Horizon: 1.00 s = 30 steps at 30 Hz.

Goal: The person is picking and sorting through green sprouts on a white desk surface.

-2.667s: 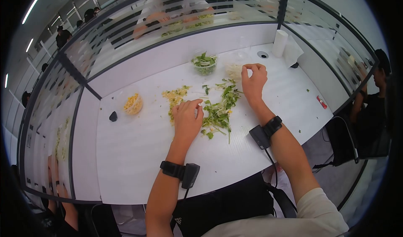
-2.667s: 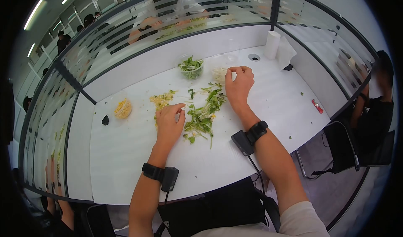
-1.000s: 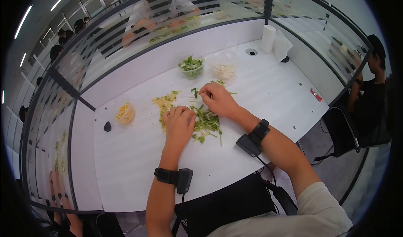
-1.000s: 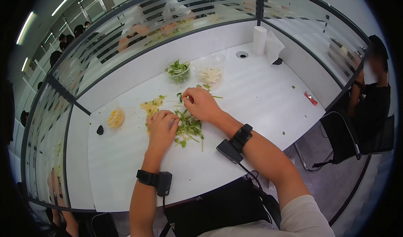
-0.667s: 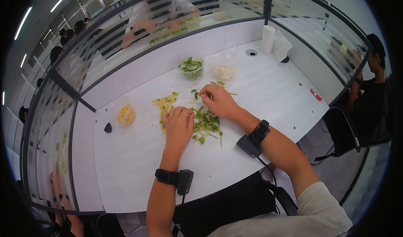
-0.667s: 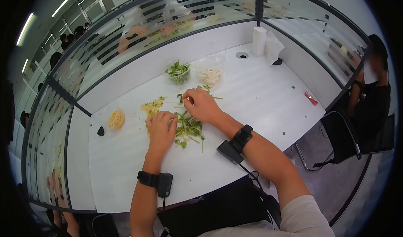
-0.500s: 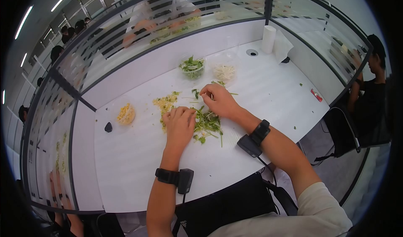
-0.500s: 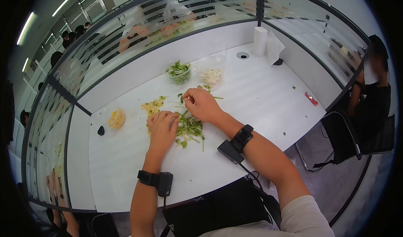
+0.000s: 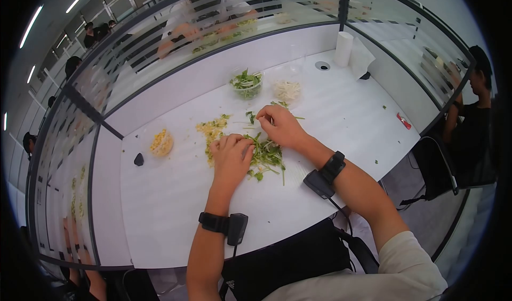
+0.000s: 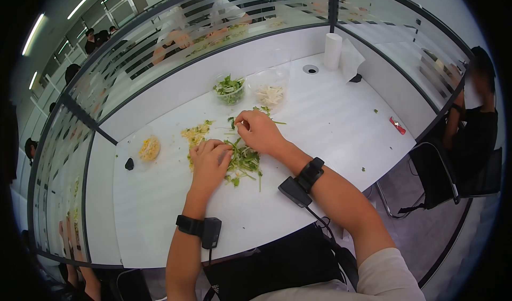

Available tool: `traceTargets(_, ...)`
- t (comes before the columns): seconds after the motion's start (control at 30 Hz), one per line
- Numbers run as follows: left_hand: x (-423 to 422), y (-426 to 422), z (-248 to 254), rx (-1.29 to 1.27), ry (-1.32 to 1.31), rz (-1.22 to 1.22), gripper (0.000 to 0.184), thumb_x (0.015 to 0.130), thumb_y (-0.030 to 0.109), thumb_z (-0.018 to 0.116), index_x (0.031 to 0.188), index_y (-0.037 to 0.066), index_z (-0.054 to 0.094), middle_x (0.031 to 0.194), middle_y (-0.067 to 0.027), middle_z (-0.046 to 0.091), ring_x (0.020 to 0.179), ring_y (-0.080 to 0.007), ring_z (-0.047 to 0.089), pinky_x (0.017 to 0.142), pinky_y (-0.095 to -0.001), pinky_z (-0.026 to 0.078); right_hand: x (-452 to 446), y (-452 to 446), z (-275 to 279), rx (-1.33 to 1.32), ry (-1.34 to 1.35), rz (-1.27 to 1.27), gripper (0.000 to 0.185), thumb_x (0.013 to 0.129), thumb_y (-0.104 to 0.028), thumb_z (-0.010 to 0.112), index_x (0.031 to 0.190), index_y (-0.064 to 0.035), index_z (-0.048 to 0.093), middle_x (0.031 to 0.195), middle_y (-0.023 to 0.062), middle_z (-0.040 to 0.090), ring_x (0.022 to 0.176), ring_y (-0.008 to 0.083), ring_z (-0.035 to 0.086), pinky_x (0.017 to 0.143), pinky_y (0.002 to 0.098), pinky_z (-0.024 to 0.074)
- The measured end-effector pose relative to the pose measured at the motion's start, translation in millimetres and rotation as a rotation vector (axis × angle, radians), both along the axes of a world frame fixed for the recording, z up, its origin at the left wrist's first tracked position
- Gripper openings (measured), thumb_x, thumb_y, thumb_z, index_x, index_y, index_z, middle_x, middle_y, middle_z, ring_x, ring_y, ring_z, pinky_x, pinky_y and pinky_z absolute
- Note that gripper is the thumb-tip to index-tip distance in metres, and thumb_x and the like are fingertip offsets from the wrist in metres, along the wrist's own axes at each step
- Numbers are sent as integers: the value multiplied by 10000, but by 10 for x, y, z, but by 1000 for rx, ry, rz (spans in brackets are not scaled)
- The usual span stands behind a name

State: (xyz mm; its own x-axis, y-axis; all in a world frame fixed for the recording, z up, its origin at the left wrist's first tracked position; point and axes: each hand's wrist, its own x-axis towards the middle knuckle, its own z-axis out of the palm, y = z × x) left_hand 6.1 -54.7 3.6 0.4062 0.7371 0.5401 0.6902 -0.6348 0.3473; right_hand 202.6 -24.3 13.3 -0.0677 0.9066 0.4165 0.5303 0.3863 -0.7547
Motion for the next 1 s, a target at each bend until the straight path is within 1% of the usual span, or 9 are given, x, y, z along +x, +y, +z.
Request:
traceTargets(0.3, -7, 29, -33, 22, 8, 8, 62, 848, 134, 692, 908, 117, 688, 992, -7, 637, 1003, -204, 546, 973, -395, 298, 1, -3, 11, -2, 1, 9, 156, 875, -162, 606, 920, -23, 659, 747, 97, 628, 789, 264, 582, 728, 385, 475)
traceTargets(0.43, 1, 25, -24, 9, 17, 26, 66, 851, 127, 683, 914, 115, 669, 996, -15, 640, 1005, -209, 550, 975, -396, 300, -4, -6, -2, 3, -13, 1, 159, 877, -164, 600, 924, -23, 658, 757, 98, 629, 792, 264, 581, 727, 386, 474)
traceTargets(0.53, -2, 42, -11, 35, -13, 39, 71, 855, 117, 671, 923, 110, 650, 972, -21, 649, 990, -215, 561, 963, -401, 313, -4, 7, -3, 1, -18, -1, 157, 877, -163, 599, 923, -24, 657, 758, 99, 624, 794, 263, 581, 729, 388, 474)
traceTargets(0.6, -7, 66, -36, 102, -73, 54, 70, 865, 112, 661, 932, 104, 642, 940, -23, 657, 950, -216, 578, 945, -393, 328, 0, 4, 8, -7, -13, 0, 155, 878, -164, 600, 921, -26, 657, 758, 99, 624, 797, 262, 581, 731, 388, 474)
traceTargets(0.73, -10, 72, -36, 96, -147, 88, 56, 882, 118, 655, 932, 98, 640, 918, -22, 661, 915, -206, 592, 935, -385, 334, -4, -13, 10, 3, -12, -1, 154, 877, -166, 603, 923, -30, 658, 758, 98, 626, 792, 261, 583, 729, 390, 476)
traceTargets(0.8, -11, 82, -49, 43, -216, 131, 63, 887, 110, 651, 946, 106, 628, 918, 5, 653, 916, -192, 581, 933, -386, 332, -1, -8, 12, 2, -10, 16, 153, 876, -166, 602, 930, -34, 657, 760, 90, 626, 793, 258, 583, 729, 388, 476)
traceTargets(0.9, -1, 93, -76, 47, -236, 157, 60, 900, 116, 647, 954, 105, 625, 916, 8, 651, 892, -177, 582, 928, -375, 328, -2, -32, 20, 23, -52, 59, 148, 871, -168, 602, 934, -47, 658, 760, 73, 623, 816, 251, 585, 747, 383, 476)
traceTargets(1.0, 3, 86, -68, 65, -235, 153, 70, 900, 118, 650, 963, 102, 623, 912, 9, 650, 880, -173, 584, 927, -369, 326, 2, -21, 12, -1, -63, 117, 147, 859, -163, 608, 935, -48, 658, 758, 75, 620, 813, 255, 582, 750, 386, 474)
